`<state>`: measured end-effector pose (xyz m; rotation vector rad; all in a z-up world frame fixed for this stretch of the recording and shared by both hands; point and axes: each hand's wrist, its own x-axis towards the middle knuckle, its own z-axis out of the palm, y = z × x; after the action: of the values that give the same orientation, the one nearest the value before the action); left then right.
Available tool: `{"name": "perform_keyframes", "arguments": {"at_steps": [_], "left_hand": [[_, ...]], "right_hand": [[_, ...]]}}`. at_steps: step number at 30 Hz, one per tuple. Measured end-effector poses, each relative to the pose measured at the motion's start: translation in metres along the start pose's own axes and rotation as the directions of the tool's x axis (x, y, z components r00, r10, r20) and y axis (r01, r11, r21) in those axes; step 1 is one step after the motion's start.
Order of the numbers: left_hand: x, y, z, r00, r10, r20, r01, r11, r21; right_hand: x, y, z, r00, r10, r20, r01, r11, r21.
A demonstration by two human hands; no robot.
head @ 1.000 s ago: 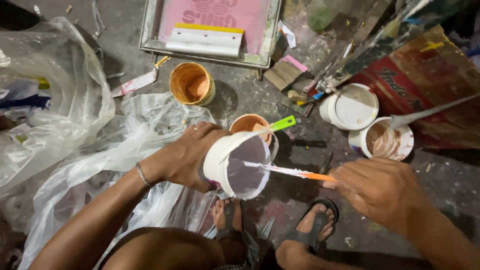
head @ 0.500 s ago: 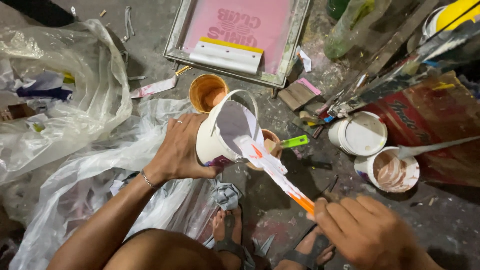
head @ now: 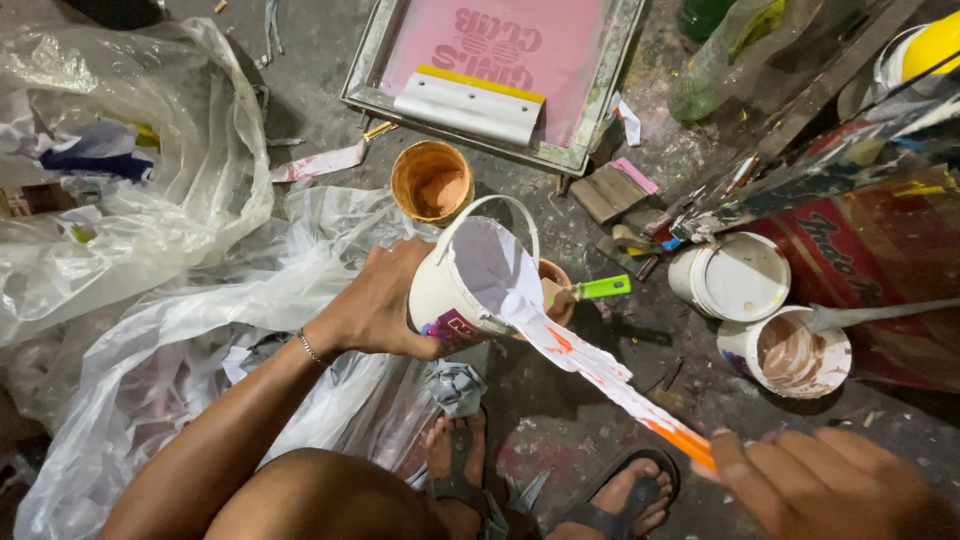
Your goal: Mixing orange and white ink in containers and applying the mixture to a screen printing frame using a spatula.
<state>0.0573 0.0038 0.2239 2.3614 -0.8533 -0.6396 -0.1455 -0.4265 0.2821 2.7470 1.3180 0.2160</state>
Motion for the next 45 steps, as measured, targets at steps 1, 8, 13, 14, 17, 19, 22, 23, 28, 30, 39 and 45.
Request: {"name": "perform_keyframes", "arguments": {"at_steps": [1,8,13,14,17,19,22,23,28,30,39,45], "left_hand": [[0.0,-0.001,0.001,1.0,-0.002,-0.001,0.002,1.0,-0.001],[0.001,0.0,0.001,0.983,0.181,0.014,-0.182,0.979,0.094],[0.005,0.011,0.002,0.941,0.336,0.047,-0.339,0.927,0.163],[0.006,0.013,0.001,0.932,0.356,0.068,-0.362,0.907,0.216],[0.006,0.016,0.0,0.914,0.392,0.102,-0.403,0.849,0.342],[0.006,0.015,0.0,0.905,0.408,0.119,-0.418,0.809,0.413],[0.007,0.013,0.001,0.904,0.423,0.064,-0.406,0.804,0.434],[0.007,0.012,0.002,0.907,0.417,0.055,-0.397,0.805,0.44],[0.006,0.001,0.009,0.921,0.388,-0.032,-0.344,0.849,0.402],[0.004,-0.003,0.013,0.945,0.314,-0.086,-0.266,0.896,0.355],[0.015,-0.002,0.02,0.945,0.324,0.03,-0.324,0.93,0.175],[0.018,0.004,0.021,0.913,0.369,0.172,-0.393,0.91,0.135]], "right_hand": [[-0.011,0.0,0.006,1.0,-0.003,0.0,0.003,1.0,0.001],[-0.045,0.012,0.029,0.97,0.193,-0.149,-0.19,0.981,0.031],[0.039,0.013,0.006,0.943,0.332,0.02,-0.327,0.914,0.241],[0.041,0.008,0.017,0.895,0.431,0.114,-0.445,0.853,0.273],[0.047,0.0,0.037,0.743,0.576,0.341,-0.669,0.622,0.408],[0.057,-0.001,0.038,0.645,0.595,0.478,-0.759,0.432,0.487],[0.068,-0.003,0.044,0.224,0.49,0.843,-0.974,0.101,0.201],[0.064,-0.006,0.053,0.231,0.445,0.865,-0.968,0.011,0.252],[0.018,-0.034,0.107,0.391,0.325,0.861,-0.807,-0.328,0.49],[0.001,-0.047,0.127,0.514,0.164,0.842,-0.648,-0.569,0.507],[0.065,-0.023,0.056,0.627,0.56,0.542,-0.774,0.364,0.518],[0.121,-0.012,0.023,0.97,0.194,-0.148,-0.22,0.958,-0.184]]}}
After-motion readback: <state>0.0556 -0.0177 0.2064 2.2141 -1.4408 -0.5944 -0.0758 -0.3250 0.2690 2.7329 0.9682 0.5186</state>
